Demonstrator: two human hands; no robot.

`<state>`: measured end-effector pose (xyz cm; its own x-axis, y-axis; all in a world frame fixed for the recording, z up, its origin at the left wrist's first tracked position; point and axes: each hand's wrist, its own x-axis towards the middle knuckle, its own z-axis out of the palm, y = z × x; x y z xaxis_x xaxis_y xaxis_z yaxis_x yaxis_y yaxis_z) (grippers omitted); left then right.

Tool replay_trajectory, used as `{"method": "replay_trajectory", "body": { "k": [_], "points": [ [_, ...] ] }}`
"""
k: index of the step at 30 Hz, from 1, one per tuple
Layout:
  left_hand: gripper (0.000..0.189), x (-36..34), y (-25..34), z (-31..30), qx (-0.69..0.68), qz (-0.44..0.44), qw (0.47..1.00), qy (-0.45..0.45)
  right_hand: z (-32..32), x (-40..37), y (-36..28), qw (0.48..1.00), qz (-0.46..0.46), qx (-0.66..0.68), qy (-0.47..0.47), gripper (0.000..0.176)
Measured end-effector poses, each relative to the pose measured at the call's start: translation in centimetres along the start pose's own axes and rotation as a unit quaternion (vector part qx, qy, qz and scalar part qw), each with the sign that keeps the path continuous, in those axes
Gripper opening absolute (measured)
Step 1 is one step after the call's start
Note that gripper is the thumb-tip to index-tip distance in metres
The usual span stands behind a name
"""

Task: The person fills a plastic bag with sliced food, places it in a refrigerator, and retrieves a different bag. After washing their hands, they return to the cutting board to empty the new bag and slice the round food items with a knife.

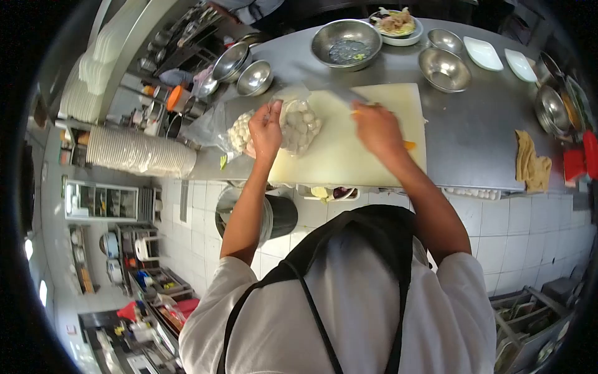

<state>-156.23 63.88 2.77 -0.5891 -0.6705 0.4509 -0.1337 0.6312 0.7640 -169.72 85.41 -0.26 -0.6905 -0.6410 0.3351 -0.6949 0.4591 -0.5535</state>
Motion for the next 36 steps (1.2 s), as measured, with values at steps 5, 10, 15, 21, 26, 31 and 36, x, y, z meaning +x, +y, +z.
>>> {"method": "replay_trajectory", "body": {
  "k": [5,10,15,21,26,31,36],
  "points": [
    [0.022,0.5,-0.8,-0.4,-0.065,-0.015,0.997,0.032,-2.3,-3.3,6.2,0.995,0.057,-0.059,-0.054,0.031],
    [0.025,1.0,0.9,-1.1,0.066,-0.087,0.993,-0.044,-0.3,-3.8,8.7,0.984,0.022,-0.169,-0.047,0.032],
    [0.022,0.7,0.4,-0.6,0.029,-0.083,0.994,-0.067,1.1,0.0,1.3,0.994,-0.101,0.031,0.024,0.027],
    [0.018,-0.2,0.4,-0.3,-0.066,-0.058,0.995,-0.049,5.4,3.7,-8.2,0.963,-0.211,0.164,0.041,0.016],
    [0.018,-0.3,0.2,-0.5,-0.081,-0.077,0.994,0.013,7.2,4.5,-9.4,0.946,-0.235,0.218,0.034,0.008],
    [0.018,0.2,0.8,0.0,-0.068,-0.083,0.994,0.029,8.4,4.0,-9.5,0.883,-0.021,0.459,-0.097,0.006],
    [0.019,0.8,0.8,0.9,-0.047,-0.087,0.995,0.021,8.0,3.9,-9.0,0.919,-0.048,0.375,-0.108,0.010]
  ]
}}
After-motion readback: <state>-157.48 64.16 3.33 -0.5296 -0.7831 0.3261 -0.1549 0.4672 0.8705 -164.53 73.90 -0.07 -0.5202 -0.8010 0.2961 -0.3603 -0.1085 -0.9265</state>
